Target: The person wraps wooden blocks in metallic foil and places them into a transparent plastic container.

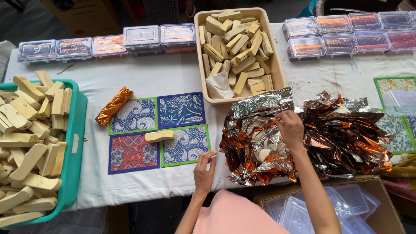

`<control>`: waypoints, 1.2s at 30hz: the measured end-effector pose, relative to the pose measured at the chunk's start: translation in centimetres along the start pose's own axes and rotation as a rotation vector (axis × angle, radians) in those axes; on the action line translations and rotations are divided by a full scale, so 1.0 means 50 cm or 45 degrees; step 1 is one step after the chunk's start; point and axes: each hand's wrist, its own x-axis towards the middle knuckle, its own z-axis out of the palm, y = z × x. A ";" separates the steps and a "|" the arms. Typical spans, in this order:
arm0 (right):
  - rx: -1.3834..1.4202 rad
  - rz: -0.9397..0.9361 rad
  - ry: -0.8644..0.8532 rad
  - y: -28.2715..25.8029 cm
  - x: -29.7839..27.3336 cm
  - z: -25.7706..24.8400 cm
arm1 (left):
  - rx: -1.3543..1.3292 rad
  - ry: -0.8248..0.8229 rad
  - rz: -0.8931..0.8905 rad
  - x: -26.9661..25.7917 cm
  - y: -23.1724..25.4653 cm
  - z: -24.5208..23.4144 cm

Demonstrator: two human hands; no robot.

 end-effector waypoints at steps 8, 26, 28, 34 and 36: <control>-0.196 -0.459 -0.020 -0.054 -0.001 -0.023 | 0.002 0.005 -0.023 -0.003 0.001 -0.007; -0.420 -0.353 -0.261 -0.045 0.003 -0.024 | -0.025 0.028 -0.021 -0.013 0.000 -0.014; -0.413 -0.358 -0.224 -0.042 0.006 -0.024 | -0.029 0.029 -0.025 -0.012 -0.001 -0.013; -0.308 -0.347 -0.188 -0.061 0.011 -0.047 | -0.017 0.036 -0.011 -0.017 -0.012 -0.008; -0.310 -0.294 -0.201 -0.068 0.011 -0.052 | -0.013 0.026 -0.013 -0.016 -0.013 -0.007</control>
